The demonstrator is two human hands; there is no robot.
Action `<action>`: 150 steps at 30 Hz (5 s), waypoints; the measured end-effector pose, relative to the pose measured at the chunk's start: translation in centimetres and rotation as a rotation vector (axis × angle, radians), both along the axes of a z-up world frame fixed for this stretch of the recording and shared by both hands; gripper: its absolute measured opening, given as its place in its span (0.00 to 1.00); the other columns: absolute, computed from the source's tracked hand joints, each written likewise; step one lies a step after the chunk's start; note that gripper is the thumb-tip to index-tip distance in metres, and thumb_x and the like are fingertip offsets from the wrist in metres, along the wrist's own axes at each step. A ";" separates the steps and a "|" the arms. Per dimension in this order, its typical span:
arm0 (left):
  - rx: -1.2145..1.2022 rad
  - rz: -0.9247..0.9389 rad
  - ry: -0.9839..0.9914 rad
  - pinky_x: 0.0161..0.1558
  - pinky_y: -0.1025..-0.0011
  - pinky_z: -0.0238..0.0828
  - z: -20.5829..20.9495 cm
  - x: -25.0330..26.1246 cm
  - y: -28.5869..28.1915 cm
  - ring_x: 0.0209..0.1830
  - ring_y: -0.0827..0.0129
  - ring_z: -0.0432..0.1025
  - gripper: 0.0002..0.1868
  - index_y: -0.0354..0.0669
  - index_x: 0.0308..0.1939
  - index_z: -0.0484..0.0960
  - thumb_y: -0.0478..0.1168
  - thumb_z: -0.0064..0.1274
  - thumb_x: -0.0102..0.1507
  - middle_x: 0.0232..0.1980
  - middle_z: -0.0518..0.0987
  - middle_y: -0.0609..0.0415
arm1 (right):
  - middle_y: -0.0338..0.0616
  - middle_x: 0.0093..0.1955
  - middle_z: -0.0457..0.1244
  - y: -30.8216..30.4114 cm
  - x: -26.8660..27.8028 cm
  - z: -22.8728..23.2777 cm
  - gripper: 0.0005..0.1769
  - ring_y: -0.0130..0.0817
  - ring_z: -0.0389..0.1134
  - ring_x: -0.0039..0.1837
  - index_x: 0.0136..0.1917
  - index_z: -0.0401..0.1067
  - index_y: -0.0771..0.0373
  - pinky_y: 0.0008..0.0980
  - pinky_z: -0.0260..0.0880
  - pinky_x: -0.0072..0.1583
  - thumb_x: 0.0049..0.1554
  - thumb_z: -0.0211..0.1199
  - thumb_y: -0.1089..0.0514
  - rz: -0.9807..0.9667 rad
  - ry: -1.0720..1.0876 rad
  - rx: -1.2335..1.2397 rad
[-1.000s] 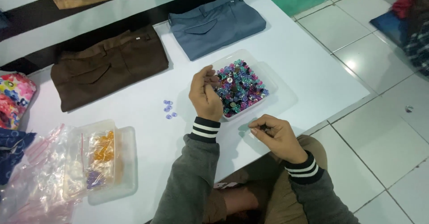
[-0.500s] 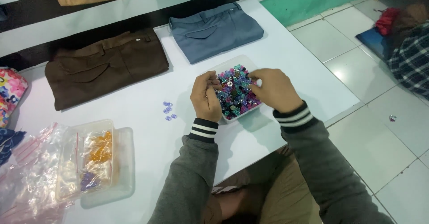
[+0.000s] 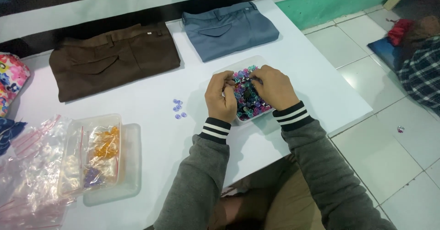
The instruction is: Picking small purple items from a container and placing them into small plastic bags for packaging.
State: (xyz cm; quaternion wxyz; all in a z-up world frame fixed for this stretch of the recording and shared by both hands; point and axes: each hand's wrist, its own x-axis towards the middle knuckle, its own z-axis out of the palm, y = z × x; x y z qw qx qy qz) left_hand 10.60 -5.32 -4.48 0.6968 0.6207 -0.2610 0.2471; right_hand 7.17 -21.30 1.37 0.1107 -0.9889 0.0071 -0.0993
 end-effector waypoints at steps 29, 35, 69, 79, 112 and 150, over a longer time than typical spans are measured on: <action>0.146 -0.046 0.139 0.44 0.70 0.77 0.7 -0.2 0.2 0.41 0.67 0.76 0.10 0.45 0.48 0.84 0.42 0.62 0.65 0.38 0.83 0.52 | 0.47 0.45 0.68 -2.0 -1.8 0.9 0.13 0.43 0.67 0.50 0.53 0.80 0.60 0.38 0.64 0.52 0.53 0.68 0.61 0.134 -0.202 -0.093; 0.141 -0.059 0.140 0.42 0.71 0.77 0.4 0.0 0.0 0.39 0.68 0.76 0.06 0.47 0.43 0.83 0.42 0.61 0.65 0.36 0.83 0.54 | 0.50 0.50 0.71 -1.6 -2.1 0.8 0.19 0.46 0.67 0.53 0.58 0.80 0.59 0.40 0.60 0.57 0.51 0.69 0.60 0.086 -0.002 -0.118; 0.253 0.359 -0.186 0.61 0.65 0.56 -1.6 -2.1 2.1 0.51 0.69 0.70 0.04 0.57 0.42 0.83 0.41 0.61 0.64 0.41 0.81 0.66 | 0.43 0.40 0.67 -2.4 -0.7 -2.8 0.11 0.42 0.70 0.44 0.54 0.80 0.55 0.37 0.71 0.47 0.65 0.64 0.49 0.067 -0.352 0.155; 0.601 0.579 -0.055 0.55 0.62 0.60 -7.1 -3.7 13.4 0.44 0.66 0.74 0.11 0.55 0.40 0.82 0.36 0.65 0.57 0.35 0.82 0.63 | 0.45 0.42 0.64 9.9 -5.5 -0.3 0.09 0.43 0.68 0.40 0.56 0.80 0.64 0.37 0.70 0.43 0.62 0.65 0.65 0.388 -0.700 0.253; 0.876 0.466 0.409 0.54 0.70 0.67 -3.0 -3.0 16.6 0.47 0.65 0.73 0.08 0.49 0.47 0.86 0.35 0.55 0.65 0.42 0.82 0.57 | 0.49 0.41 0.68 14.8 0.6 -6.6 0.10 0.31 0.69 0.42 0.54 0.79 0.66 0.28 0.70 0.41 0.59 0.64 0.65 0.367 0.036 0.703; 1.051 0.483 0.273 0.53 0.64 0.68 -5.5 1.5 16.9 0.53 0.58 0.73 0.19 0.54 0.52 0.86 0.30 0.54 0.60 0.51 0.77 0.53 | 0.51 0.46 0.66 15.5 2.7 -6.8 0.13 0.50 0.72 0.50 0.59 0.78 0.62 0.41 0.73 0.49 0.63 0.58 0.63 0.399 -0.068 0.491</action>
